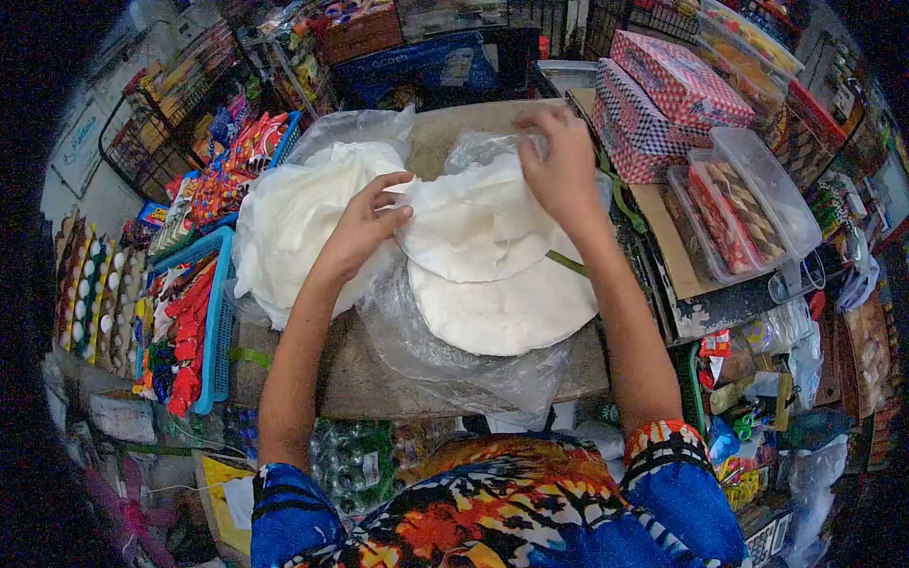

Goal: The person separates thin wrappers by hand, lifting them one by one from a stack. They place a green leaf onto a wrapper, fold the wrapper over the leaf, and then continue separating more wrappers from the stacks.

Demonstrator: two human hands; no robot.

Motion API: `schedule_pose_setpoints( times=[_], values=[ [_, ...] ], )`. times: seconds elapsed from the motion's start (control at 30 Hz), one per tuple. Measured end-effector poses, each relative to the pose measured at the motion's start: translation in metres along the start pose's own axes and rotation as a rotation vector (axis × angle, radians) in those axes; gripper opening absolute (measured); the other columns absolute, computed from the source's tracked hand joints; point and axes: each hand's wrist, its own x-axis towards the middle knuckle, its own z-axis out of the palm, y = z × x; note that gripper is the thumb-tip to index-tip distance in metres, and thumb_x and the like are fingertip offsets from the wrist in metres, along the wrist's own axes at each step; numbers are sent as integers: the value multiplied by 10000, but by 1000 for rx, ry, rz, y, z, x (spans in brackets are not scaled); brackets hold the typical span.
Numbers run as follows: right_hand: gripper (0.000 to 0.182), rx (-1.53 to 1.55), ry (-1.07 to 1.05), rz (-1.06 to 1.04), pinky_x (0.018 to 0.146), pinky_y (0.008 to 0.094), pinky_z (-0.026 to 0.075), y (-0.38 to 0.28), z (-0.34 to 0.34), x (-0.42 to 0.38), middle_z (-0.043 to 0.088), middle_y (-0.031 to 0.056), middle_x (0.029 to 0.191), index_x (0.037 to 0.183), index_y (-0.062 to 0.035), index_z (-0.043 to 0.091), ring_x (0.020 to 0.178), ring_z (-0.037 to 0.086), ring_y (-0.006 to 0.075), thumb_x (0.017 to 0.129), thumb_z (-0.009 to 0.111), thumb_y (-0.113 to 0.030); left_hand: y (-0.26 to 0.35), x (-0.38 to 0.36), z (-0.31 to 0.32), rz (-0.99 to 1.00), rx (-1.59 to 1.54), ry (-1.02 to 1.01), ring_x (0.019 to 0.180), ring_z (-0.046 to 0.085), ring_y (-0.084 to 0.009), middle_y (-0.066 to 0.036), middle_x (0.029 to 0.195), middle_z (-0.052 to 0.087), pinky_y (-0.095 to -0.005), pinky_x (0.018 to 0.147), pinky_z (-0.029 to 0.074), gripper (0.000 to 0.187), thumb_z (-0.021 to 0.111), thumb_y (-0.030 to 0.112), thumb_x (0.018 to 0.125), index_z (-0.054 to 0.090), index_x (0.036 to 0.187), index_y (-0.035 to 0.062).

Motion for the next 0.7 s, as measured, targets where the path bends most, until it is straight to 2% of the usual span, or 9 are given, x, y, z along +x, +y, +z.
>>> schedule_pose_setpoints(
  times=[0.07,0.1,0.17,0.27,0.33,0.43,0.6,0.67,0.7],
  values=[
    [143,33,-42,-84,860,411,411,-5,6,-6,597,151,976,909,-46,642,976,535,320,770,615,-60,2,-2,-1,38,-83,32,889,594,-129,-108,1030,603,-267,746,485,460,611,60,849,491,1293,63],
    [143,38,-40,-77,860,411,411,-12,8,-8,597,151,976,909,-46,642,976,535,320,770,615,-60,2,0,-3,33,-77,30,889,594,-129,-108,1030,603,-267,746,485,460,611,60,849,491,1293,63],
    [113,157,-220,-39,813,406,422,-29,6,-11,599,146,931,874,-40,644,924,542,321,767,616,-63,1,1,-4,97,-212,28,818,591,-85,-35,931,639,-224,692,477,455,633,65,841,504,1277,53],
    [97,238,-291,-107,763,400,433,-37,12,-14,606,129,840,851,-29,638,848,555,313,763,619,-66,16,-2,-4,37,-132,70,752,593,-74,-17,849,657,-215,659,474,423,644,78,841,527,1244,30],
    [84,268,-363,-157,731,395,437,-49,9,-15,607,115,778,827,-24,635,808,560,300,752,627,-63,24,-5,-2,24,-131,78,747,598,-79,-33,842,671,-215,659,480,391,632,63,844,539,1221,21],
    [74,297,-431,-225,713,390,436,-52,13,-19,605,112,771,811,-29,635,798,558,293,742,633,-56,23,-5,-2,23,-150,77,747,604,-83,-47,843,680,-213,662,487,358,622,49,848,554,1198,13],
    [82,332,-420,-250,695,388,429,-60,14,-21,594,93,761,818,-46,624,779,552,276,736,637,-47,20,-5,-5,53,-302,32,790,603,-87,-41,908,658,-217,684,504,354,587,28,863,552,1215,21],
    [96,367,-410,-233,695,387,423,-62,12,-20,584,85,768,825,-49,609,776,549,269,734,639,-44,23,-7,-9,18,-399,-70,893,616,-113,-49,1006,635,-262,782,527,418,564,11,867,506,1281,21],
    [96,366,-410,-233,695,387,423,-62,12,-20,584,85,768,825,-49,609,776,549,269,734,639,-44,23,-7,-9,19,-399,-70,893,616,-113,-49,1006,635,-262,782,527,418,564,11,867,506,1281,21]
  ],
)
